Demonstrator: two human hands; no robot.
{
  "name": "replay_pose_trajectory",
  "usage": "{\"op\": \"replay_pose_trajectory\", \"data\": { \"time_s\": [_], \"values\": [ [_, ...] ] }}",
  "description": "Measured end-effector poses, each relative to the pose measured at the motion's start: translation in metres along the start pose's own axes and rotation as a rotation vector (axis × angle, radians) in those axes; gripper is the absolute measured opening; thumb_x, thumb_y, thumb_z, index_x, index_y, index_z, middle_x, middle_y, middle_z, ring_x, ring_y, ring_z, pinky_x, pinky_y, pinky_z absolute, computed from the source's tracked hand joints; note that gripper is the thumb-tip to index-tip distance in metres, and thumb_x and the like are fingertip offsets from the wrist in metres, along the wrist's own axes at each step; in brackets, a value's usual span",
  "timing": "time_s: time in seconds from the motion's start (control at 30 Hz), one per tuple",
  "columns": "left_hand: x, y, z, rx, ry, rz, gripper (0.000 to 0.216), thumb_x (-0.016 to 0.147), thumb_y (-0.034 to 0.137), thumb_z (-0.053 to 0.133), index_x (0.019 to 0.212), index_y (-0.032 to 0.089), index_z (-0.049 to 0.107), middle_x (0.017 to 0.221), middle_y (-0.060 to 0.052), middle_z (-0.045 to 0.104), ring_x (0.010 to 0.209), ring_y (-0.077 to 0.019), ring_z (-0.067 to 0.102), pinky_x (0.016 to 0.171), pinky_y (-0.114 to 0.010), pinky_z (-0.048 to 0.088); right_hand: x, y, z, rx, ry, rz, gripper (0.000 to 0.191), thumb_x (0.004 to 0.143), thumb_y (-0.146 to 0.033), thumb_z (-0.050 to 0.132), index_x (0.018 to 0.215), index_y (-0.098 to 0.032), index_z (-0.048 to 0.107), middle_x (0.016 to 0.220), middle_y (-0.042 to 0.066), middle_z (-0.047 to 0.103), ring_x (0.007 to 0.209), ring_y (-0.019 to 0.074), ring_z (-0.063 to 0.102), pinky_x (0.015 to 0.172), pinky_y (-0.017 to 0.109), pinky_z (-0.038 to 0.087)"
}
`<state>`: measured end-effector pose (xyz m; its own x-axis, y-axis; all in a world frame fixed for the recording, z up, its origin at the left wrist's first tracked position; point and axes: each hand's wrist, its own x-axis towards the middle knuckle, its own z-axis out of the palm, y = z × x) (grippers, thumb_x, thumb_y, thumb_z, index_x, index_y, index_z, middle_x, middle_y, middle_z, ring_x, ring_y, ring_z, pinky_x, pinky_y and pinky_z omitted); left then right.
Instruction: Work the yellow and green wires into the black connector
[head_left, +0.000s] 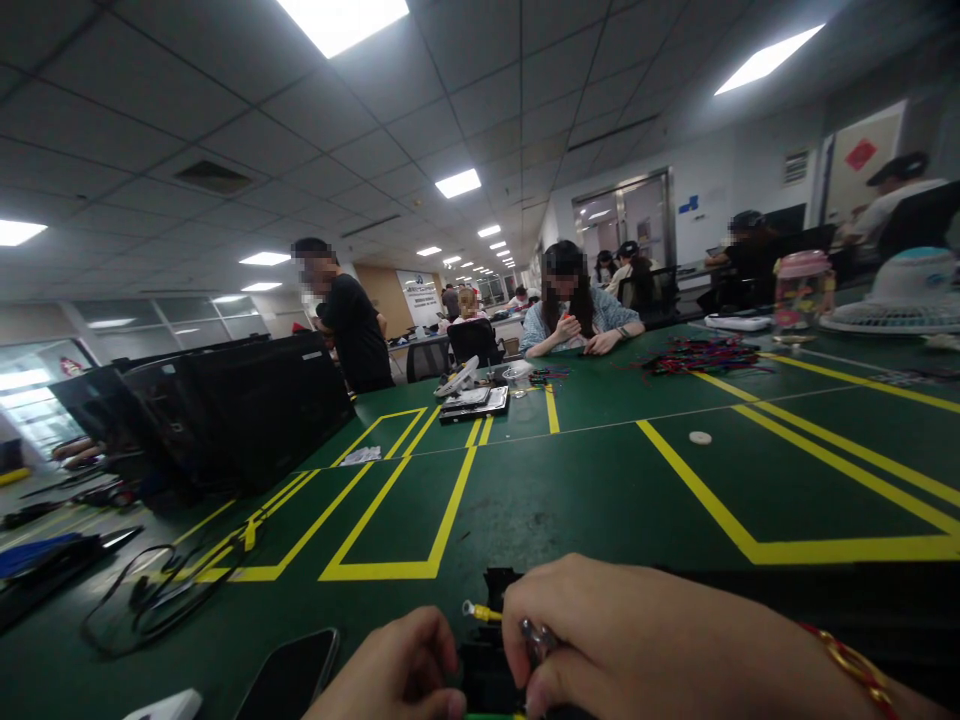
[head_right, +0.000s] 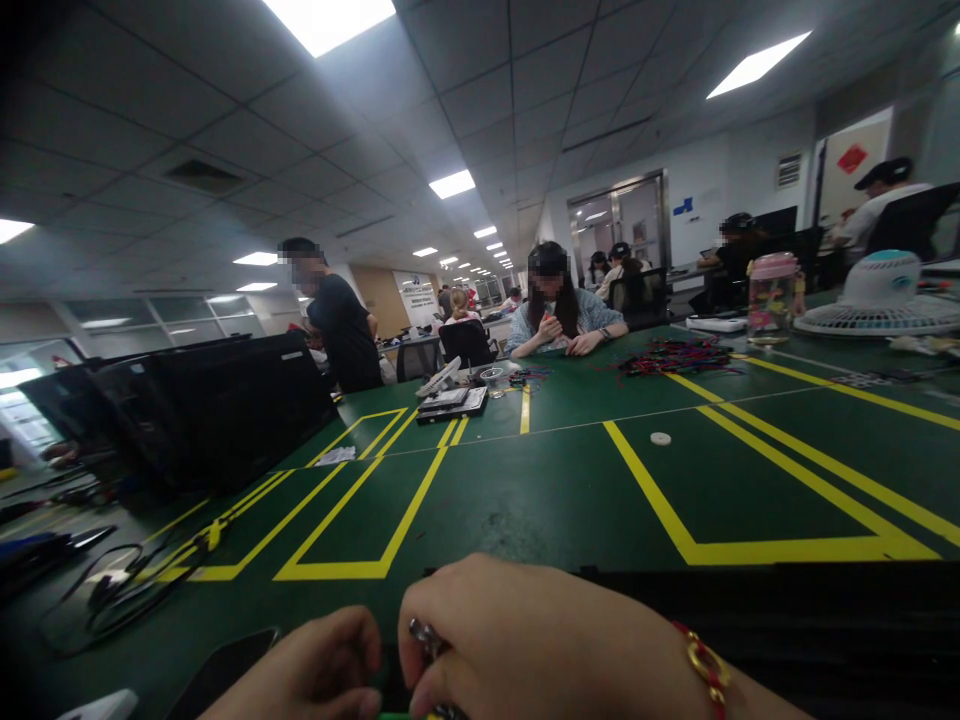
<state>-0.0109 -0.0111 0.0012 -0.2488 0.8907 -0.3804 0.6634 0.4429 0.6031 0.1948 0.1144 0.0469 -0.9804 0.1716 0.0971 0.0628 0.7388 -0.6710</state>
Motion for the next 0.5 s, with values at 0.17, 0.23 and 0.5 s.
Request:
{"op": "replay_pose_trajectory", "data": {
  "time_s": [0.17, 0.23, 0.5],
  "values": [
    [0.002, -0.0061, 0.0014, -0.039, -0.011, 0.005, 0.014, 0.071, 0.02, 0.058, 0.083, 0.018, 0.052, 0.072, 0.003, 0.061, 0.068, -0.0139, 0.056, 0.059, -0.023, 0.038, -0.0011, 0.0018, 0.0006, -0.015, 0.0, 0.007, 0.025, 0.078, -0.003, 0.078, 0.082, -0.02, 0.06, 0.081, -0.007, 0.059, 0.08, 0.0143, 0.056, 0.057, 0.017, 0.033],
    [0.0032, -0.0077, 0.002, -0.058, -0.007, 0.008, 0.014, 0.071, 0.02, 0.057, 0.084, 0.019, 0.051, 0.072, 0.002, 0.061, 0.068, -0.0152, 0.057, 0.058, -0.024, 0.039, -0.0008, 0.0012, 0.0004, -0.008, -0.013, 0.014, 0.024, 0.079, -0.005, 0.078, 0.082, -0.021, 0.061, 0.081, -0.007, 0.059, 0.08, 0.0145, 0.056, 0.057, 0.017, 0.033],
    [0.0018, -0.0037, 0.0028, -0.029, 0.002, -0.007, 0.013, 0.069, 0.018, 0.056, 0.082, 0.019, 0.053, 0.074, 0.002, 0.06, 0.07, -0.015, 0.056, 0.059, -0.024, 0.039, 0.0, 0.002, 0.0019, -0.009, -0.018, 0.027, 0.023, 0.079, -0.006, 0.077, 0.082, -0.021, 0.06, 0.081, -0.007, 0.059, 0.078, 0.0136, 0.056, 0.054, 0.017, 0.032]
  ]
}}
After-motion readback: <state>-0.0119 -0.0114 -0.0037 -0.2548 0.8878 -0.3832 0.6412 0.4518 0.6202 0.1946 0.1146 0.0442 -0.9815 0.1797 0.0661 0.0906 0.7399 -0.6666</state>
